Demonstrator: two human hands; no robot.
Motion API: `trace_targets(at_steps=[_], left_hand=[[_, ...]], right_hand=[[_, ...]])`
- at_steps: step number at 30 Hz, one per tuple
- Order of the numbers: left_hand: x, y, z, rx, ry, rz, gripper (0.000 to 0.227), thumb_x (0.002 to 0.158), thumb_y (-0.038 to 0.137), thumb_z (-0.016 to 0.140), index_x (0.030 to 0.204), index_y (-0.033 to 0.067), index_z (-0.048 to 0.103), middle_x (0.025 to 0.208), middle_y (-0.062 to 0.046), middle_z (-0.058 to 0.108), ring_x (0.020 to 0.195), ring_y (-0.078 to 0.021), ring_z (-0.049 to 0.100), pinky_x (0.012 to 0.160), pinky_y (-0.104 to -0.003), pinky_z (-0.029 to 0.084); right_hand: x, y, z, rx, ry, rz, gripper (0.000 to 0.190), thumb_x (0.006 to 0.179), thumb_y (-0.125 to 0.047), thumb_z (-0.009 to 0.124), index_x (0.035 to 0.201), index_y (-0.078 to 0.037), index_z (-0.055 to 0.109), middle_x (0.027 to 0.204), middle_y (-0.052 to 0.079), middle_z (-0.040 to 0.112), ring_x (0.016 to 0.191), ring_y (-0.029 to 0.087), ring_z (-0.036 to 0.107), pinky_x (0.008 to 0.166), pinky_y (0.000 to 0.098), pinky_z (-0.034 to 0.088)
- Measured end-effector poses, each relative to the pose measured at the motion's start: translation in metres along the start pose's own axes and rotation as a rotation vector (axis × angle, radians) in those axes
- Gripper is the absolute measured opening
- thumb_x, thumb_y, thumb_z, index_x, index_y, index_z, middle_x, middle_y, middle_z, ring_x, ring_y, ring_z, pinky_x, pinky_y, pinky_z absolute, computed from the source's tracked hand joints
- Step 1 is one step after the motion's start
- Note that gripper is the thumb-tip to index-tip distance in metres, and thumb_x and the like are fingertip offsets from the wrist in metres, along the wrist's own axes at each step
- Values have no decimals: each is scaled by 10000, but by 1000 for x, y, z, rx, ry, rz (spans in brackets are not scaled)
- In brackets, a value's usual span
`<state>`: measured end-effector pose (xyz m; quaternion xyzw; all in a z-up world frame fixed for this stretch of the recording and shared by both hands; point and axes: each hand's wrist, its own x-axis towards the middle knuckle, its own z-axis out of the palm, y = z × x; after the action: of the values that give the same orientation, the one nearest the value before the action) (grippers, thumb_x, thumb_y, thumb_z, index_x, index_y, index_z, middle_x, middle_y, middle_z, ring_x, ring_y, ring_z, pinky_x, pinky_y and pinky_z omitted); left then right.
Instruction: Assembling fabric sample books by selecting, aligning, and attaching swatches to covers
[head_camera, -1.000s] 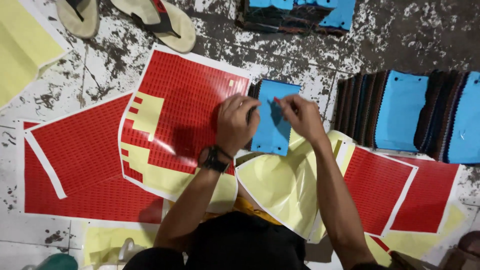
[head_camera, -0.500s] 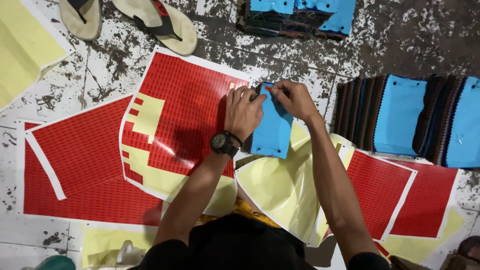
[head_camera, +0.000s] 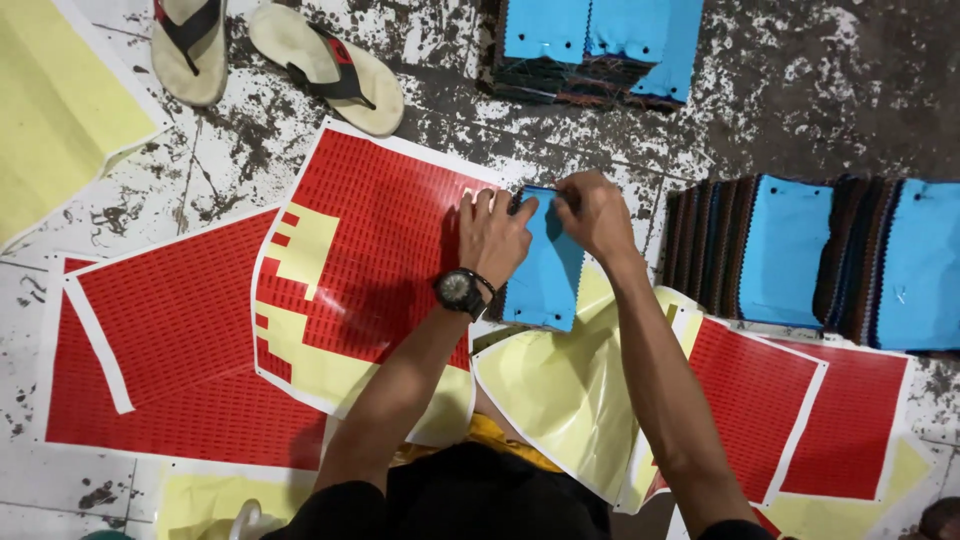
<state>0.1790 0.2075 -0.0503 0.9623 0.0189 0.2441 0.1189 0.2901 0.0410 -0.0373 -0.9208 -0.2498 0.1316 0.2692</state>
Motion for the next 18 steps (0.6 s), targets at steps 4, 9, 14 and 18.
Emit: trace_targets(at_steps=[4, 9, 14, 18], left_hand=[[-9, -4, 19, -77, 3, -36, 292, 843, 176, 604, 1109, 250, 698, 927, -40, 576, 1010, -303, 617, 917, -513, 468], [9, -8, -15, -137, -32, 75, 276, 880, 220, 606, 1143, 263, 677, 1225, -69, 595, 1191, -331, 564, 986, -533, 444], [13, -15, -21, -127, -148, -62, 358, 979, 300, 537, 1321, 287, 645, 1412, -96, 538, 1280, -381, 515, 1031, -608, 394], [5, -15, -18, -86, -284, 64, 416, 1028, 368, 432, 1418, 346, 576, 1550, -19, 461, 1382, -342, 423, 1113, -622, 286]], right_hand=[[-12, -22, -5, 126, 79, -56, 171, 875, -168, 809, 972, -52, 729, 802, 179, 708, 758, 366, 716, 662, 464, 581], [-19, -19, 12, 681, 152, 41, 223, 1051, -227, 690, 1059, -5, 673, 799, 139, 664, 742, 254, 674, 668, 396, 556], [-21, -4, 28, 930, 139, 131, 198, 1089, -205, 587, 1103, -7, 583, 908, 150, 667, 870, 256, 684, 746, 386, 571], [-21, 2, 33, 946, 129, 122, 180, 1096, -172, 567, 1109, 7, 568, 922, 170, 668, 901, 274, 686, 762, 382, 589]])
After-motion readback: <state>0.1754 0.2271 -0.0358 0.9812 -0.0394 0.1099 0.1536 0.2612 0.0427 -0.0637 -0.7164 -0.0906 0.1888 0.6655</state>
